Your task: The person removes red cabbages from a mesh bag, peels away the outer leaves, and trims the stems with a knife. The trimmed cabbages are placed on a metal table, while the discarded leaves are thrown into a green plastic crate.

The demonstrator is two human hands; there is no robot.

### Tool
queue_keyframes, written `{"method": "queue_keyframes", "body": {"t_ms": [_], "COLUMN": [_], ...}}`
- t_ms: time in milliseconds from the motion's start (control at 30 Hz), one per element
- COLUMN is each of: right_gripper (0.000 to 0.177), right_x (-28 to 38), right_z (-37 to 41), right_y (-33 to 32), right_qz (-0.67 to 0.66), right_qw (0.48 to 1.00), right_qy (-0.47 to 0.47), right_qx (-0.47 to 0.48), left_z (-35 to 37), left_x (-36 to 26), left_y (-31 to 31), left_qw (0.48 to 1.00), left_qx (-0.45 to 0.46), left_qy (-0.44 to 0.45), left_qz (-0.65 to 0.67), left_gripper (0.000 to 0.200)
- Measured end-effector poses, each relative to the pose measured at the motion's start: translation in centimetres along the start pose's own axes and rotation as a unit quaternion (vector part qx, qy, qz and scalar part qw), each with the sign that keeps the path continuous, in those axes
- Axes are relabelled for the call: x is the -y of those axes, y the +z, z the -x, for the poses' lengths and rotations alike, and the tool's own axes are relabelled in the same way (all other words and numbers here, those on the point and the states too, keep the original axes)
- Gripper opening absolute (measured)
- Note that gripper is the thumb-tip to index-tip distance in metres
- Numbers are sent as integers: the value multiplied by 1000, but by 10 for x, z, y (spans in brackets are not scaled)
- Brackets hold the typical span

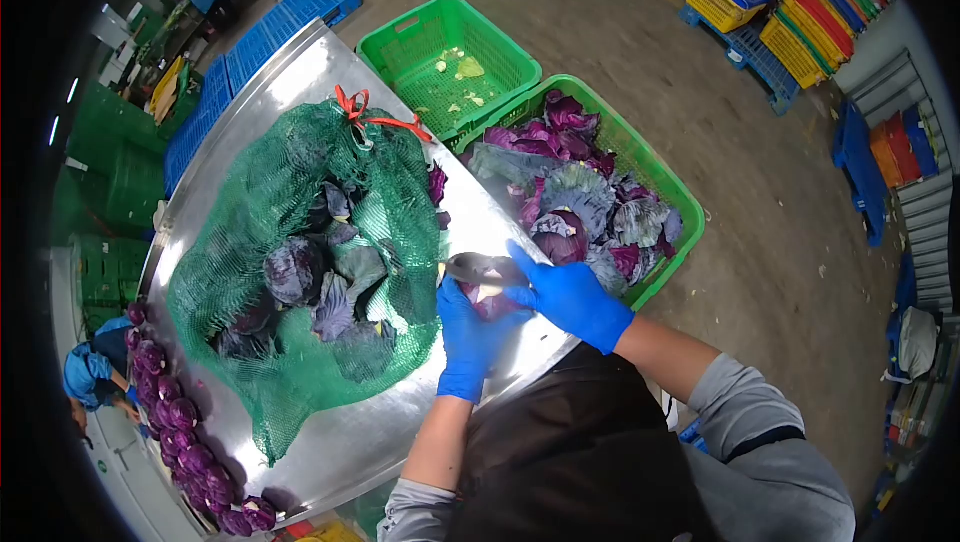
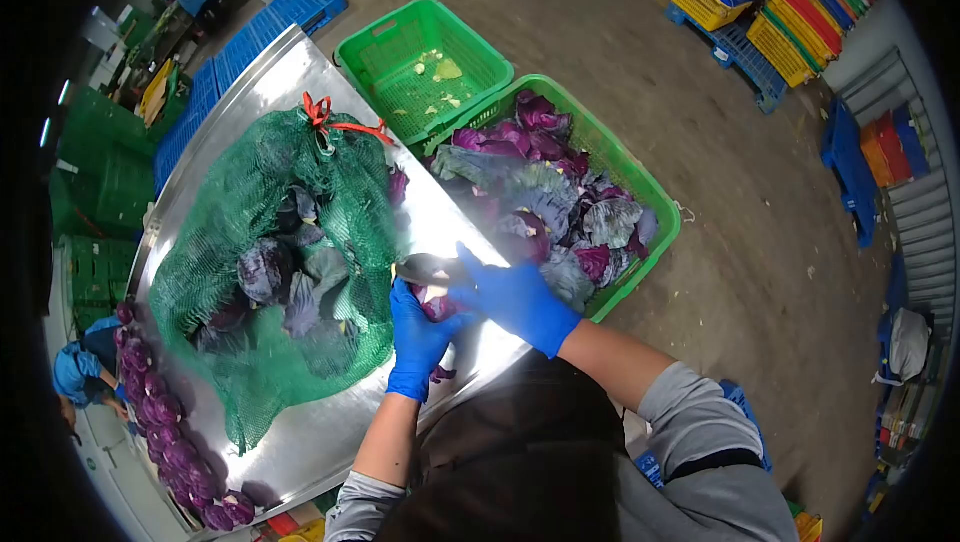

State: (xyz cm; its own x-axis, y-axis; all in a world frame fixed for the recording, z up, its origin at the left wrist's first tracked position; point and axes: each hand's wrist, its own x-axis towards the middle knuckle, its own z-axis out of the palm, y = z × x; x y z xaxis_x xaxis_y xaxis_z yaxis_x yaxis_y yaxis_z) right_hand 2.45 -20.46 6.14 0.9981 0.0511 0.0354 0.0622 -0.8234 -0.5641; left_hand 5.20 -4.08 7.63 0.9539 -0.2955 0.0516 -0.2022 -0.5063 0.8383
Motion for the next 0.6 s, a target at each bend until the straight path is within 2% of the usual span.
{"method": "queue_keyframes", "body": {"t_ms": [33,67,133,167,200,233,267,300,367,400,433,467,500,533,567,600], "right_gripper": [58,58,57,55,55,51,47,47,40,40,40,41,44,47,47,47], "right_x": [1,3,9,11,7,2,-1,-5,-8,-13,-17,-22,-24,-22,-20,-17], "right_z": [3,5,1,-2,-4,-7,-11,-16,-25,-30,-37,-47,-55,-57,-53,-45], "right_y": [0,-1,-8,-11,-5,2,6,9,5,-1,-8,-16,-21,-20,-16,-9], "right_qz": [-19,-39,-10,19,19,-46,-110,-110,-46,-42,-74,-105,-137,-173,-174,-193], "right_qw": [1000,999,999,997,997,997,993,992,992,992,989,982,969,951,952,967], "right_qy": [-10,-19,-15,-9,-8,-10,-14,-17,-89,-86,-38,8,53,99,98,67], "right_qx": [1,2,37,69,69,60,50,51,76,77,120,159,198,237,232,152], "left_z": [-3,-5,-8,-8,-8,-6,-7,-7,-4,-2,0,6,22,34,38,37], "left_x": [-5,-5,-3,-4,-5,-6,-6,-2,16,31,38,14,26,29,32,38], "left_y": [-1,1,3,5,7,9,9,8,9,12,14,4,13,15,16,16], "left_qw": [997,997,997,997,993,987,987,993,997,997,996,999,995,992,987,987], "left_qx": [33,32,14,14,8,0,-3,-5,-1,-10,-20,5,-4,-10,-18,-20], "left_qy": [5,4,8,7,-30,-70,-70,-47,-24,8,40,-22,65,67,73,76], "left_qz": [68,69,80,79,110,142,143,106,70,77,82,24,-73,-109,-143,-141], "left_gripper": [60,60,28,28,25,26,26,26,30,41,54,89,109,111,113,113]}}
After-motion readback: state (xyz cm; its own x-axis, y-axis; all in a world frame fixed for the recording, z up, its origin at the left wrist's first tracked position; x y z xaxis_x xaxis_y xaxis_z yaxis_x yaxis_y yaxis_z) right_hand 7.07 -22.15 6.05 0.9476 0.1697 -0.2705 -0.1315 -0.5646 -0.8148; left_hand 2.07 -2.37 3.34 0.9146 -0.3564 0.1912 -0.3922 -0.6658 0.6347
